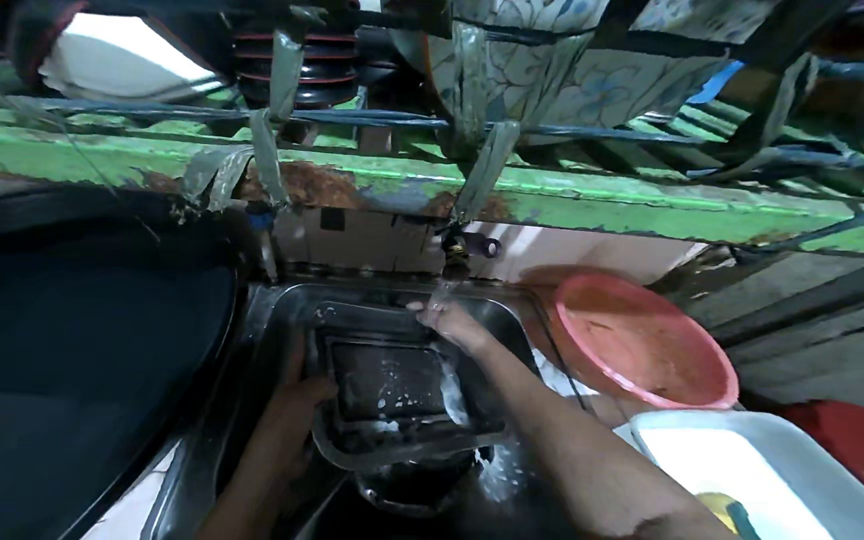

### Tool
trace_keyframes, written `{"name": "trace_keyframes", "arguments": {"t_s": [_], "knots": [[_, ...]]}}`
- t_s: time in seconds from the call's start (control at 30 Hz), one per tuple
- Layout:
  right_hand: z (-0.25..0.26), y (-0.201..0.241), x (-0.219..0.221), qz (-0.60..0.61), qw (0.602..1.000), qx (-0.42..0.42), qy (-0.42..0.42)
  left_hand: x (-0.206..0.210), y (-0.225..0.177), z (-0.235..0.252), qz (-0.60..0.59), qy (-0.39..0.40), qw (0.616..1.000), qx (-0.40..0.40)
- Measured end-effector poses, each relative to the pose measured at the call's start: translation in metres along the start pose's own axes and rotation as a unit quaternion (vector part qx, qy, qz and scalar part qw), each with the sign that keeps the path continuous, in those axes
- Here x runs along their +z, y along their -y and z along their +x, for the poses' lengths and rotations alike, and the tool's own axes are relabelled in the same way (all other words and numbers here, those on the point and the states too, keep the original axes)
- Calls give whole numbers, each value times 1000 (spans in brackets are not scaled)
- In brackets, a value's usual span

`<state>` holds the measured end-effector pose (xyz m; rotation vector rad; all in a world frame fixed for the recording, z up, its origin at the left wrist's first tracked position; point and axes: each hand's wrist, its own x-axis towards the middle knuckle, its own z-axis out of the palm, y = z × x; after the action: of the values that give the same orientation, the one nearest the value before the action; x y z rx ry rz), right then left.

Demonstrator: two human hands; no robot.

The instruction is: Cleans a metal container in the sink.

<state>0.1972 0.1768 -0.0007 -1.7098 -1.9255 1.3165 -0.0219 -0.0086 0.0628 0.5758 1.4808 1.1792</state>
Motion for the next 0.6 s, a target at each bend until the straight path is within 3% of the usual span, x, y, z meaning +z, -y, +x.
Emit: {"name": "trace_keyframes", "arguments": {"t_s": [0.37,0.6], "knots": [[4,8,13,-134,991,-14,-25,6,7,2,-24,10,1000,10],[0,14,11,-150,988,-9,-34,13,4,0,-8,8,1000,18]]}}
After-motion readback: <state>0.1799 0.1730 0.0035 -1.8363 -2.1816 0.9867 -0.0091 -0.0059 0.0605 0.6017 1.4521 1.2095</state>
